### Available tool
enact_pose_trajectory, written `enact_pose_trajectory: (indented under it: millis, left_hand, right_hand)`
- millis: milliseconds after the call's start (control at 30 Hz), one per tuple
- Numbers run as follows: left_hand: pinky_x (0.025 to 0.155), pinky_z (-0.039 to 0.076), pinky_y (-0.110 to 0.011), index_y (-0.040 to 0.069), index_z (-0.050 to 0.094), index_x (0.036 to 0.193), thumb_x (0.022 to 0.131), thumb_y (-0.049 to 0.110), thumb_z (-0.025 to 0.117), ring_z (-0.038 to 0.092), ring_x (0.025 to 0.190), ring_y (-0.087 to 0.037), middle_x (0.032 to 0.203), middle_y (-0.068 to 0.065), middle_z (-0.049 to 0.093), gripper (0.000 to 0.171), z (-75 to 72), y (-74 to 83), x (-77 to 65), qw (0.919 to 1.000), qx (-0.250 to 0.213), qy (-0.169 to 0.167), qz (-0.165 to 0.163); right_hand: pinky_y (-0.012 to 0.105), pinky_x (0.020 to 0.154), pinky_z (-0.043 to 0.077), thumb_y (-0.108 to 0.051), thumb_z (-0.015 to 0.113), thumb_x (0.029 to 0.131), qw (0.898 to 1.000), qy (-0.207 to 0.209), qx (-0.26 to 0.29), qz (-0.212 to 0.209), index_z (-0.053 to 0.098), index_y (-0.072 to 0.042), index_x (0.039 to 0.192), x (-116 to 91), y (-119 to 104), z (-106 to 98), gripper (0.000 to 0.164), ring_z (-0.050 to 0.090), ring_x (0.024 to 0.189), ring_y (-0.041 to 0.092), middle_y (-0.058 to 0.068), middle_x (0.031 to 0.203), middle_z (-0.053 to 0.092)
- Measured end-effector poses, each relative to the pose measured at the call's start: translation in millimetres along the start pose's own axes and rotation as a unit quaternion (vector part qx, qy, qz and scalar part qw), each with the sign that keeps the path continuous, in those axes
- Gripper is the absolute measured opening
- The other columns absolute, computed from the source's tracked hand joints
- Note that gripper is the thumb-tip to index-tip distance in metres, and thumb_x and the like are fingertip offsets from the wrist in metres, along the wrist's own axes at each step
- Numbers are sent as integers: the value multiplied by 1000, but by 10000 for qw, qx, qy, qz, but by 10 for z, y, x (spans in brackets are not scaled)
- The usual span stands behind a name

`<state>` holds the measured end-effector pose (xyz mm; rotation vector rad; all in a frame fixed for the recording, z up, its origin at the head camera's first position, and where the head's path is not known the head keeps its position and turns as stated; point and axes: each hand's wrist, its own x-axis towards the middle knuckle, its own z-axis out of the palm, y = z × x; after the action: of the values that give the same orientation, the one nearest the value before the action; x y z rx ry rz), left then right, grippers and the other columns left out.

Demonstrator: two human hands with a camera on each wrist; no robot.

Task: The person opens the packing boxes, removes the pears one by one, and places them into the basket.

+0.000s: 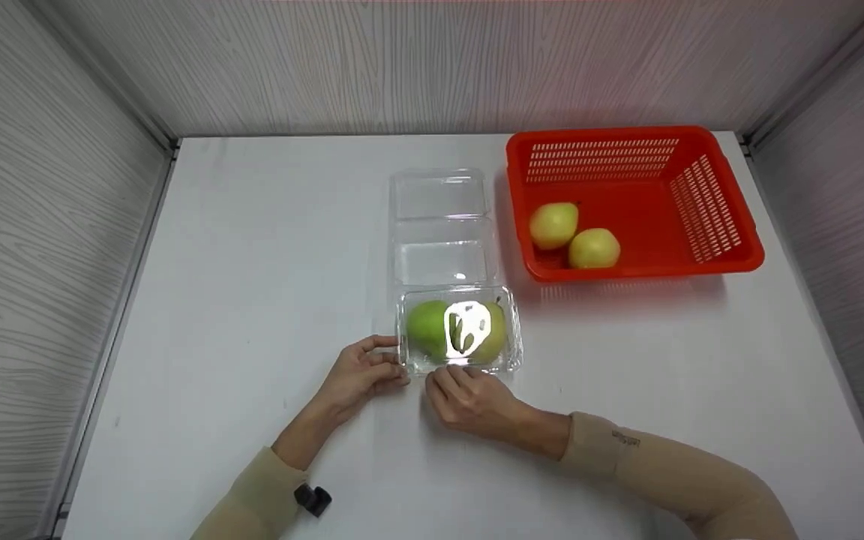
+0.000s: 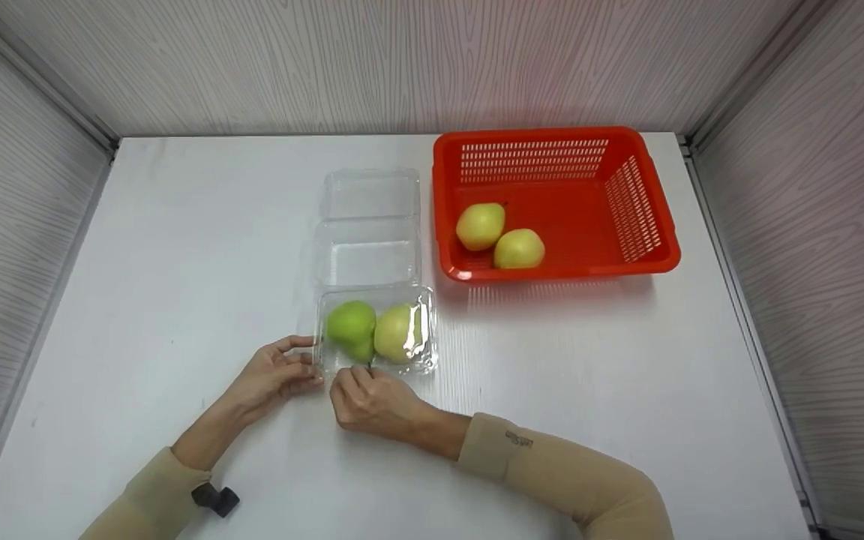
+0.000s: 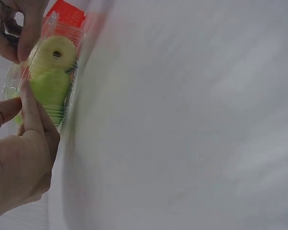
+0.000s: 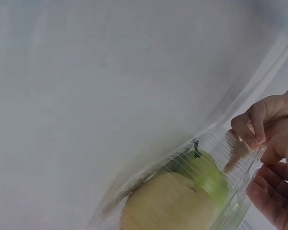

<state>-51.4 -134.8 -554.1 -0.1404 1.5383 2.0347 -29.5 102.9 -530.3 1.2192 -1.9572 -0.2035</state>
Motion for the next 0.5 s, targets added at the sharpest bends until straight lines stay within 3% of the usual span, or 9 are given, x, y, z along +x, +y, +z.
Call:
enact_pose_trajectory:
  millis: [167, 500]
  left_hand:
    - [83, 68, -23, -11, 45, 144, 93, -12, 63, 73, 88, -10, 99, 0, 71, 54, -10, 6, 4, 10000, 9, 28, 3]
    - [84, 68, -24, -11, 44, 144, 93, -12, 63, 73, 88, -11, 100, -3, 70, 54, -12, 22, -2, 10000, 47, -6, -9]
  right_hand:
    - [17, 45, 48, -1, 43, 100, 10000, 29, 70, 40, 72, -8, 85, -88, 58, -14, 34, 59, 60, 9, 0, 76, 64]
    - [17, 50, 54, -1, 45, 103, 9999, 109, 86, 77, 75, -8, 87, -269, 166, -66, 35, 64, 64, 9, 1, 78, 67]
